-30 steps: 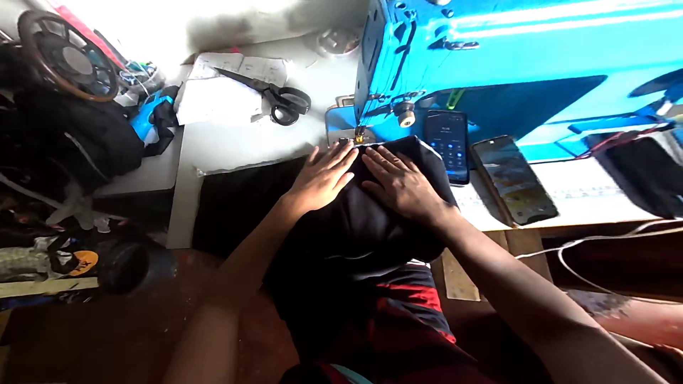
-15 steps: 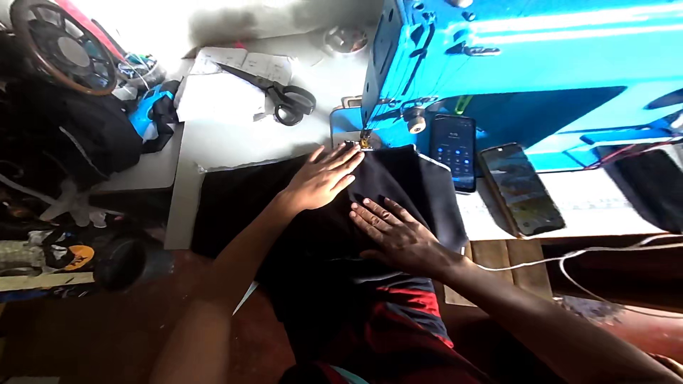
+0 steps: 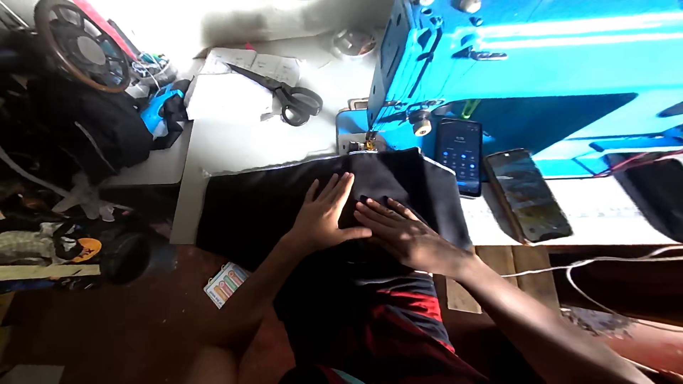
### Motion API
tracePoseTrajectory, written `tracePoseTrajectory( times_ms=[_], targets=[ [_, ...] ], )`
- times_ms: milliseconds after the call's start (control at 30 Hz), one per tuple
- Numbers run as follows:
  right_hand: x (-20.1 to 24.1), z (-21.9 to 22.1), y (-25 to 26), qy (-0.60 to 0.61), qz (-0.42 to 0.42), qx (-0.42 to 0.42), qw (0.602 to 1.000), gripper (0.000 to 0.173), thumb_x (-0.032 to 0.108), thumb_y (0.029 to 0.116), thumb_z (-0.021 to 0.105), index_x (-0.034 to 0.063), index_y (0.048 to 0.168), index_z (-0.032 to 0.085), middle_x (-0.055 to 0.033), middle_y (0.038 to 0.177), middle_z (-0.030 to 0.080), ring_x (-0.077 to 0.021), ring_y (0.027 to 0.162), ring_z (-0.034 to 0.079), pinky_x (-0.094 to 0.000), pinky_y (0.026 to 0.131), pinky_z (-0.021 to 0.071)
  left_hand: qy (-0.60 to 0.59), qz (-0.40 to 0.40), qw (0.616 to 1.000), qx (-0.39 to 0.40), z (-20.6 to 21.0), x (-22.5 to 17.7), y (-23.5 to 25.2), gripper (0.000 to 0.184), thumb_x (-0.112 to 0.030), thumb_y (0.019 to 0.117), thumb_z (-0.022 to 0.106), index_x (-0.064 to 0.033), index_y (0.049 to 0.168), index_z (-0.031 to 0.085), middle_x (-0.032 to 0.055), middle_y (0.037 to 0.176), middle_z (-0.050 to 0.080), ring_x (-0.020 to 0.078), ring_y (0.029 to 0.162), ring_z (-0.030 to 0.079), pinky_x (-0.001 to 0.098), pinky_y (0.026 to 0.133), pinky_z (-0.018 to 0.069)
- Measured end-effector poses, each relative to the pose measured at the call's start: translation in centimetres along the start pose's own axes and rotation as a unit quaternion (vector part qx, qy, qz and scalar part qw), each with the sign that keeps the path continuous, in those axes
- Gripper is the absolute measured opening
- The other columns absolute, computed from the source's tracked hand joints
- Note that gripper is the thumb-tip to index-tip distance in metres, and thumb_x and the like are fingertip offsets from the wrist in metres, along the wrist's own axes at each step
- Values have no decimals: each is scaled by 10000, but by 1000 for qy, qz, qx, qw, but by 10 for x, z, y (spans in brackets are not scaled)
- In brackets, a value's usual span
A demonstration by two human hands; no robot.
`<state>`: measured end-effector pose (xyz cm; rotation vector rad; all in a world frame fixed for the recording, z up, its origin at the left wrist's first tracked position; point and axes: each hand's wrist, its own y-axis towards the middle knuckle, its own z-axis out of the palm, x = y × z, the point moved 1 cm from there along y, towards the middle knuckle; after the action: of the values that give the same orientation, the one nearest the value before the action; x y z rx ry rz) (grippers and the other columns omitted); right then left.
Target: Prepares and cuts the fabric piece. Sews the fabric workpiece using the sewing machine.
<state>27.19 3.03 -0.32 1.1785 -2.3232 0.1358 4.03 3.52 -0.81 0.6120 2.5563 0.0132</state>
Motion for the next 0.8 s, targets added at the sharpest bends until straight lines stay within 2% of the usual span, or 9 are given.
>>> tracePoseTrajectory(
  times_ms=[100, 200, 233, 333, 400, 600, 700, 767, 800],
  targets=[
    [-5, -9, 3, 54, 25, 0, 998, 434, 307, 1092, 411, 128, 1426, 621, -34, 1516, 562, -202, 1462, 456, -511, 1233, 286, 15, -1, 1000, 17, 0, 2, 0, 1248, -849, 768, 586, -23, 1627, 215, 126, 1664, 326, 260, 1567, 241, 588, 1260, 101],
    [-5, -3, 11, -21, -1, -94, 995, 374, 307, 1070, 483, 97, 1260, 727, -67, 1385, 665, -244, 1303, 613, -477, 1075, 481, 21, -11, 999, 29, -1, 1, 1, 1279, -856, 754, 591, -9, 1627, 196, 130, 1677, 295, 248, 1572, 226, 573, 1263, 84],
    [-5, -1, 15, -52, -9, -111, 992, 380, 322, 1072, 487, 94, 1264, 722, -80, 1398, 653, -260, 1299, 608, -471, 1044, 491, 24, -17, 999, 34, -1, 1, 1, 1288, -861, 748, 591, -12, 1629, 188, 124, 1682, 284, 237, 1573, 221, 563, 1266, 76],
    [-11, 5, 22, -115, -28, -94, 988, 489, 412, 1090, 413, 107, 1409, 625, -74, 1527, 547, -278, 1458, 459, -517, 1179, 370, 31, -24, 999, 32, -1, 0, 1, 1294, -865, 740, 597, -20, 1631, 187, 113, 1684, 281, 218, 1571, 228, 553, 1269, 81],
    [-18, 7, 22, -118, -25, -73, 990, 580, 481, 1094, 351, 101, 1487, 547, -74, 1573, 494, -266, 1495, 408, -538, 1211, 308, 38, -20, 999, 24, 0, 1, 0, 1289, -880, 741, 577, -20, 1627, 207, 115, 1675, 303, 221, 1567, 243, 559, 1269, 97],
    [-28, 1, 20, -125, 10, -42, 991, 745, 640, 1048, 304, 110, 1542, 478, -74, 1622, 423, -258, 1526, 350, -559, 1239, 232, 61, -17, 997, 41, -3, 1, -1, 1283, -904, 749, 531, -33, 1631, 203, 111, 1674, 307, 246, 1575, 214, 563, 1268, 100],
    [-30, 0, 20, -131, 21, -33, 991, 773, 660, 1040, 293, 108, 1557, 453, -76, 1639, 393, -268, 1541, 318, -568, 1243, 203, 65, -12, 997, 45, -5, 2, 0, 1281, -917, 750, 505, -42, 1635, 199, 111, 1679, 296, 256, 1575, 213, 574, 1261, 111],
    [-30, 1, 20, -136, 18, -35, 990, 768, 649, 1044, 295, 99, 1556, 452, -82, 1637, 395, -272, 1540, 319, -566, 1242, 204, 41, 15, 999, -13, -6, 6, 3, 1124, -839, 840, 496, -43, 1609, 302, 119, 1637, 382, 271, 1532, 330, 585, 1225, 222],
    [-30, 1, 20, -138, 16, -36, 990, 764, 645, 1046, 294, 98, 1557, 450, -83, 1638, 393, -271, 1540, 318, -563, 1245, 202, 30, 26, 998, -44, -7, 8, 8, 989, -730, 911, 522, -36, 1592, 341, 125, 1610, 427, 282, 1499, 389, 575, 1194, 286]
  ],
)
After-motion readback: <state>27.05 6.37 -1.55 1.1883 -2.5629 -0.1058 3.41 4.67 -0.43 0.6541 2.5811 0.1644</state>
